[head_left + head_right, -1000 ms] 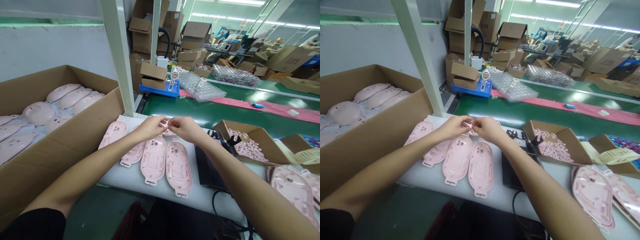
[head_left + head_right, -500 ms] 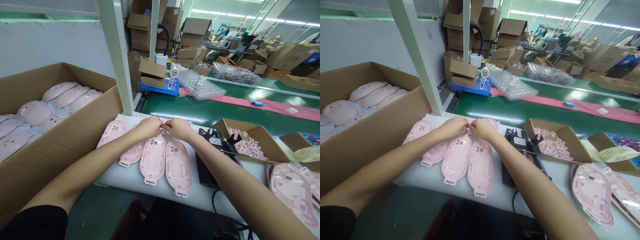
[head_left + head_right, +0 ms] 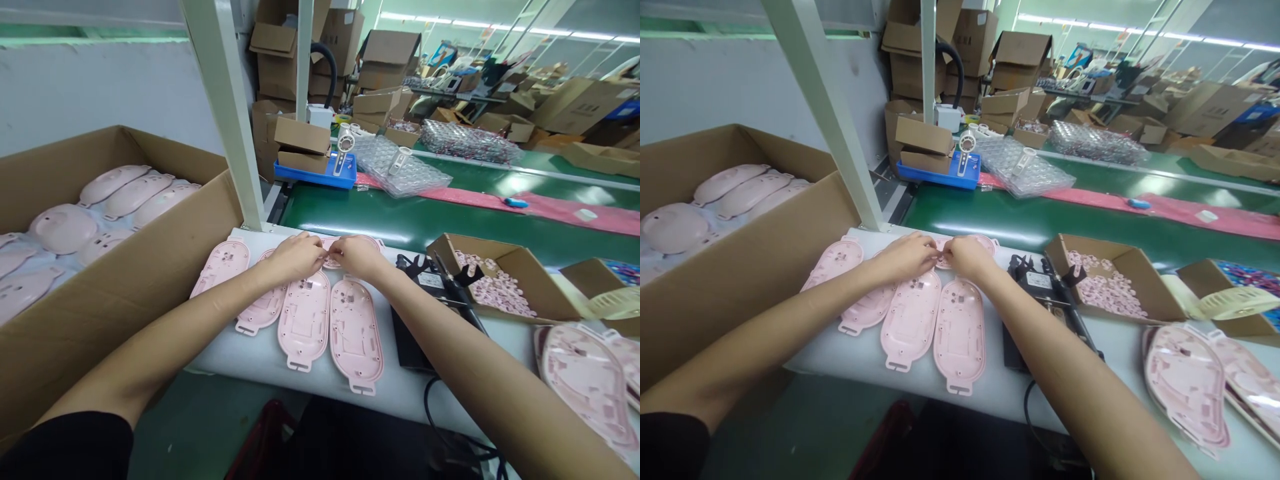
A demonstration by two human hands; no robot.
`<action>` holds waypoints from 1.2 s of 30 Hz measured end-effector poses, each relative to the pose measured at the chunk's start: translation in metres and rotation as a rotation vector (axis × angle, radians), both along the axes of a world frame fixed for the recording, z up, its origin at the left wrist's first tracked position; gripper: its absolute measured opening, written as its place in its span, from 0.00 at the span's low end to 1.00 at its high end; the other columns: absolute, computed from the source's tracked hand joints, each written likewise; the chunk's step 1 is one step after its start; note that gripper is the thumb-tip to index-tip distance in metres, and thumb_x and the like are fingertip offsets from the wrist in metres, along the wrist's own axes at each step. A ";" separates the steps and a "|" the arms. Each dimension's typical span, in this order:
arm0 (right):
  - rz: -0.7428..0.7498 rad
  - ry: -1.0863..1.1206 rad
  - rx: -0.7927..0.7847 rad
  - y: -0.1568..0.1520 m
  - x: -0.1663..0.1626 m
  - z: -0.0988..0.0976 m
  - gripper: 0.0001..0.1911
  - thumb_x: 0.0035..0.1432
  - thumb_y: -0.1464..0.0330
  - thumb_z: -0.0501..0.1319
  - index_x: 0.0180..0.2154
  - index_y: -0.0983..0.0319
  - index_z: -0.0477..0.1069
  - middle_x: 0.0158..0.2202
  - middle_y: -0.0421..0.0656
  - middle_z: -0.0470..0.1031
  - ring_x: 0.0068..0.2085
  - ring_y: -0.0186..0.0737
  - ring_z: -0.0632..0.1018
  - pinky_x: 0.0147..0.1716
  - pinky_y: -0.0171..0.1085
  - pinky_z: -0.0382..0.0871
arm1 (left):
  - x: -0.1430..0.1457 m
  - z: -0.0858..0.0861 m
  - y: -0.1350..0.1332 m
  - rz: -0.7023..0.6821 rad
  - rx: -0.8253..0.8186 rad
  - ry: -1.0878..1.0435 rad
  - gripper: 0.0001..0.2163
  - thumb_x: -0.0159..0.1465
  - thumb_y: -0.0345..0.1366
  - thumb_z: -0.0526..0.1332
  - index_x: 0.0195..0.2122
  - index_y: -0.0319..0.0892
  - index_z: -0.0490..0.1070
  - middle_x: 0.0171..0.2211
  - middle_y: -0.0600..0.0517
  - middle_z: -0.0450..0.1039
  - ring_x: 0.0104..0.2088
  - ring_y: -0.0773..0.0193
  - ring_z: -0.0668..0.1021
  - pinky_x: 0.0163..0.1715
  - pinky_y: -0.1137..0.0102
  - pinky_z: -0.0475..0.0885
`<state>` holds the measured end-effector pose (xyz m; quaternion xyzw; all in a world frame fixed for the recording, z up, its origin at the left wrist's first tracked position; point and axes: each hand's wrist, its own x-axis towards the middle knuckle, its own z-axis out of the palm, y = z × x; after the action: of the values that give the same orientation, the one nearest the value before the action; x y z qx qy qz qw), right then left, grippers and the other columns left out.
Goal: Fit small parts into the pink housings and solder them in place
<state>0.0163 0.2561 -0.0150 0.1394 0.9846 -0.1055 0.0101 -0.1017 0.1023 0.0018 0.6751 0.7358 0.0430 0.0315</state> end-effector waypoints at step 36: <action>-0.033 -0.075 -0.121 -0.003 -0.002 0.002 0.10 0.67 0.68 0.62 0.32 0.66 0.74 0.44 0.47 0.77 0.50 0.41 0.77 0.51 0.42 0.72 | 0.000 -0.003 -0.003 -0.051 -0.020 0.120 0.15 0.73 0.35 0.50 0.46 0.42 0.78 0.43 0.47 0.79 0.43 0.55 0.75 0.44 0.63 0.68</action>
<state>0.0144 0.2529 -0.0128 0.1585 0.9729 -0.1596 0.0537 -0.1012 0.0997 -0.0011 0.6946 0.7194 -0.0057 -0.0049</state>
